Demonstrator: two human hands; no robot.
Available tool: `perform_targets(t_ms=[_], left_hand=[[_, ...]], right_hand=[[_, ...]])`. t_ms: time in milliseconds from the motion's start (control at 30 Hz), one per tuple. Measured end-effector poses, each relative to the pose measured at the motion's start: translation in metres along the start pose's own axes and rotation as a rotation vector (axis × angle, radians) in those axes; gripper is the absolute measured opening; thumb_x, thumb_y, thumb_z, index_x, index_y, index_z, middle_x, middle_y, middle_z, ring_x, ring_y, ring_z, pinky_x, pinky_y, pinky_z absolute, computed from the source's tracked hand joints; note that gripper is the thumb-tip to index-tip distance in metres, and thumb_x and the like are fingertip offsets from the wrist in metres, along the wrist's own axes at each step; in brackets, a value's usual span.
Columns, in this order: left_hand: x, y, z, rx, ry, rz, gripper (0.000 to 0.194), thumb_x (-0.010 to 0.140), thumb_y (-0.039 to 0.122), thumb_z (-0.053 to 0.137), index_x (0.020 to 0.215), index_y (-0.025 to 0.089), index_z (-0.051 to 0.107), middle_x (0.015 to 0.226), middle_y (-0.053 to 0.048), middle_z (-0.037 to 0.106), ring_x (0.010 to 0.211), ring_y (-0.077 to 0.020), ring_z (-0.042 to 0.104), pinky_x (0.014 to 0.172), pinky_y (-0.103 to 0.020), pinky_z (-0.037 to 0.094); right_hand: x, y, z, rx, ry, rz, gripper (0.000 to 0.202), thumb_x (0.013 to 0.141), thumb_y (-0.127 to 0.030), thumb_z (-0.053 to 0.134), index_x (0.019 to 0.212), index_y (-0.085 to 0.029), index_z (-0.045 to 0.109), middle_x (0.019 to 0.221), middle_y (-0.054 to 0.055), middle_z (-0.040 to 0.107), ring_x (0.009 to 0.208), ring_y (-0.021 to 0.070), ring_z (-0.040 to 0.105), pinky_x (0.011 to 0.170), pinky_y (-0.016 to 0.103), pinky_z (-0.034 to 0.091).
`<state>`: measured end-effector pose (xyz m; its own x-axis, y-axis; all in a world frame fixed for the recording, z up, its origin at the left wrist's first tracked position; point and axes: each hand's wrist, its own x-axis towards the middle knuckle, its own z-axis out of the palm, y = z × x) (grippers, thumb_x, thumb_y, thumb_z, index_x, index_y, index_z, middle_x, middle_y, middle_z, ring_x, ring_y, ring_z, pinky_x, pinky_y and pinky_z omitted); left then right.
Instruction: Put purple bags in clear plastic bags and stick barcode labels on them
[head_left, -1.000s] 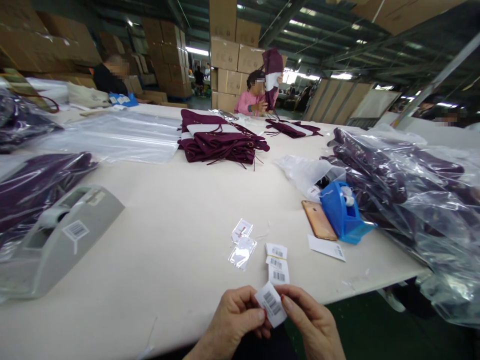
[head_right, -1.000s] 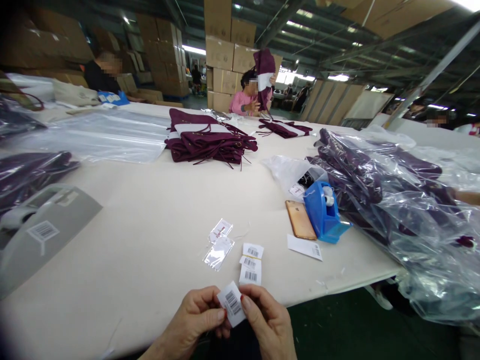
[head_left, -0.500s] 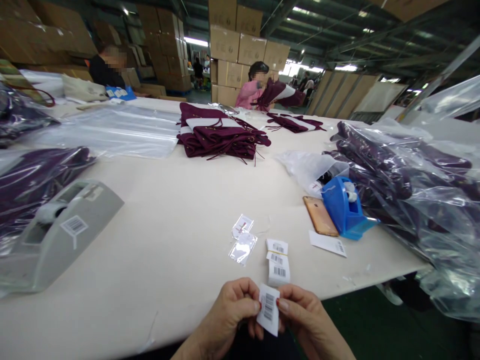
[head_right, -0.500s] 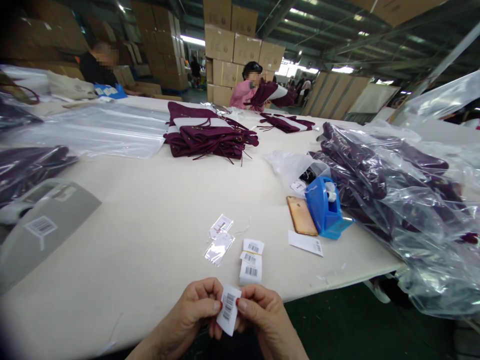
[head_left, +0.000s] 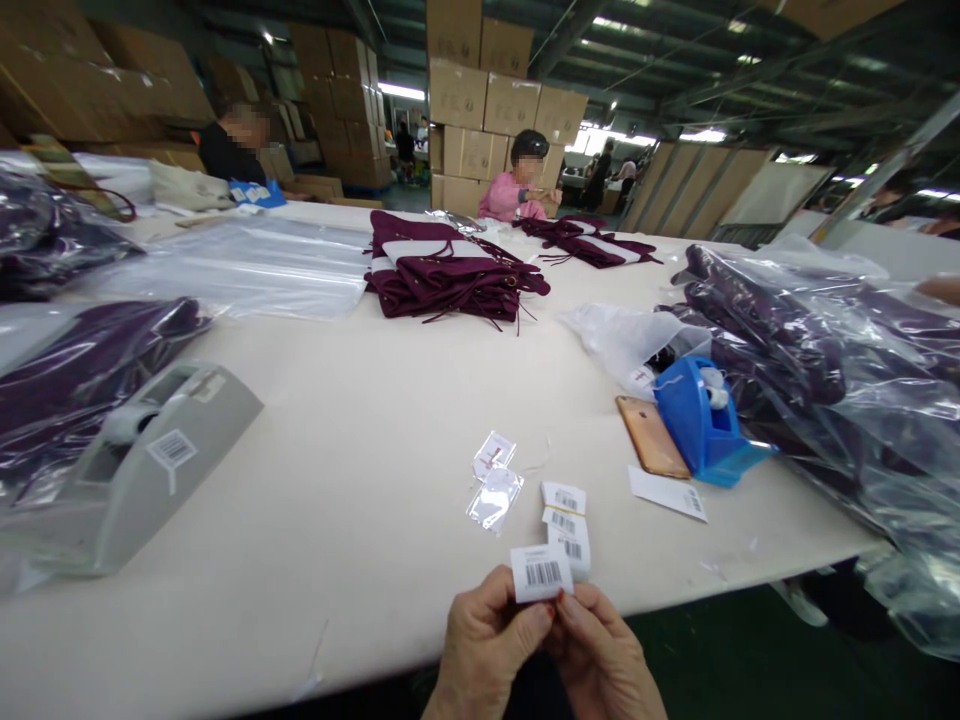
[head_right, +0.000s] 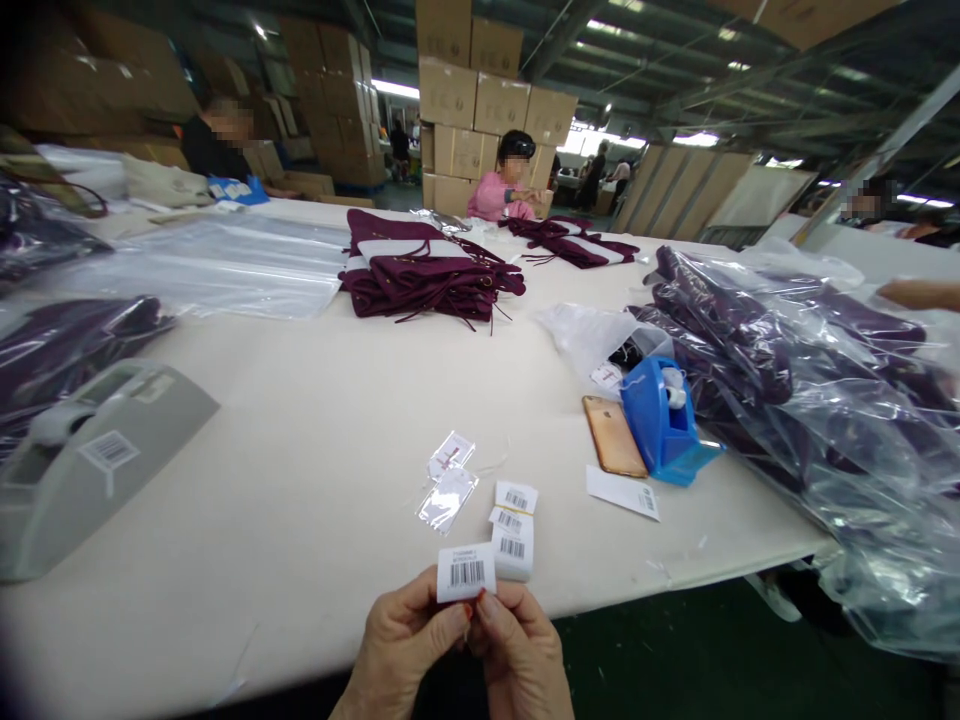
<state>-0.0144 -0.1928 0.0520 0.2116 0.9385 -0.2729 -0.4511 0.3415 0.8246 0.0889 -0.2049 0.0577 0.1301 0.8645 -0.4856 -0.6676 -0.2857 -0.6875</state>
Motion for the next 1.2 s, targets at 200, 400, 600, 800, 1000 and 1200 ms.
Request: perform_targets(t_ms=[200, 400, 600, 800, 1000, 1200], left_hand=[[0.003, 0.0, -0.009, 0.176, -0.021, -0.057, 0.042, 0.063, 0.051, 0.072, 0.073, 0.01, 0.068, 0.06, -0.003, 0.059, 0.049, -0.0076, 0.043, 0.047, -0.02, 0.034], [0.0, 0.005, -0.012, 0.215, -0.146, -0.095, 0.034, 0.069, 0.045, 0.066, 0.076, 0.011, 0.064, 0.062, -0.001, 0.054, 0.053, -0.0085, 0.041, 0.05, -0.021, 0.035], [-0.003, 0.009, -0.012, 0.262, -0.133, -0.083, 0.025, 0.072, 0.038, 0.062, 0.064, 0.014, 0.055, 0.055, 0.002, 0.049, 0.052, -0.0093, 0.043, 0.053, -0.023, 0.034], [-0.004, 0.01, -0.011, 0.199, -0.139, -0.115, 0.024, 0.069, 0.037, 0.062, 0.062, 0.015, 0.055, 0.056, 0.001, 0.05, 0.053, -0.0097, 0.042, 0.055, -0.023, 0.033], [-0.003, 0.006, -0.012, 0.155, -0.13, -0.138, 0.024, 0.068, 0.036, 0.061, 0.061, 0.014, 0.056, 0.056, 0.0, 0.051, 0.053, -0.0099, 0.042, 0.055, -0.023, 0.032], [-0.002, 0.005, -0.012, 0.195, -0.113, -0.154, 0.026, 0.065, 0.039, 0.062, 0.058, 0.016, 0.051, 0.052, 0.002, 0.046, 0.052, -0.01, 0.039, 0.055, -0.024, 0.031]], right_hand=[[-0.005, 0.005, -0.022, -0.481, 0.091, -0.435, 0.024, 0.069, -0.042, 0.074, 0.076, -0.02, 0.068, 0.07, 0.001, 0.064, 0.065, 0.0136, 0.058, 0.062, 0.023, 0.048], [0.01, -0.02, -0.041, -1.373, -0.329, -1.298, 0.035, 0.086, -0.025, 0.054, 0.121, -0.025, 0.059, 0.115, 0.005, 0.065, 0.112, 0.0213, 0.056, 0.096, 0.033, 0.045], [0.008, -0.024, -0.034, -1.34, -0.484, -1.134, 0.032, 0.087, -0.022, 0.052, 0.118, -0.027, 0.06, 0.105, 0.003, 0.069, 0.098, 0.019, 0.064, 0.099, 0.034, 0.044], [0.0, -0.02, -0.036, -1.256, -0.475, -0.944, 0.036, 0.084, -0.02, 0.057, 0.118, -0.031, 0.06, 0.108, 0.003, 0.069, 0.102, 0.0207, 0.063, 0.096, 0.035, 0.048], [0.001, -0.017, -0.038, -1.156, -0.442, -0.873, 0.034, 0.08, -0.02, 0.062, 0.112, -0.03, 0.066, 0.106, 0.005, 0.07, 0.1, 0.0226, 0.065, 0.093, 0.035, 0.05], [-0.002, -0.006, -0.033, -1.015, -0.341, -0.756, 0.027, 0.081, -0.026, 0.062, 0.107, -0.031, 0.069, 0.099, 0.006, 0.071, 0.096, 0.0233, 0.065, 0.093, 0.038, 0.05]])
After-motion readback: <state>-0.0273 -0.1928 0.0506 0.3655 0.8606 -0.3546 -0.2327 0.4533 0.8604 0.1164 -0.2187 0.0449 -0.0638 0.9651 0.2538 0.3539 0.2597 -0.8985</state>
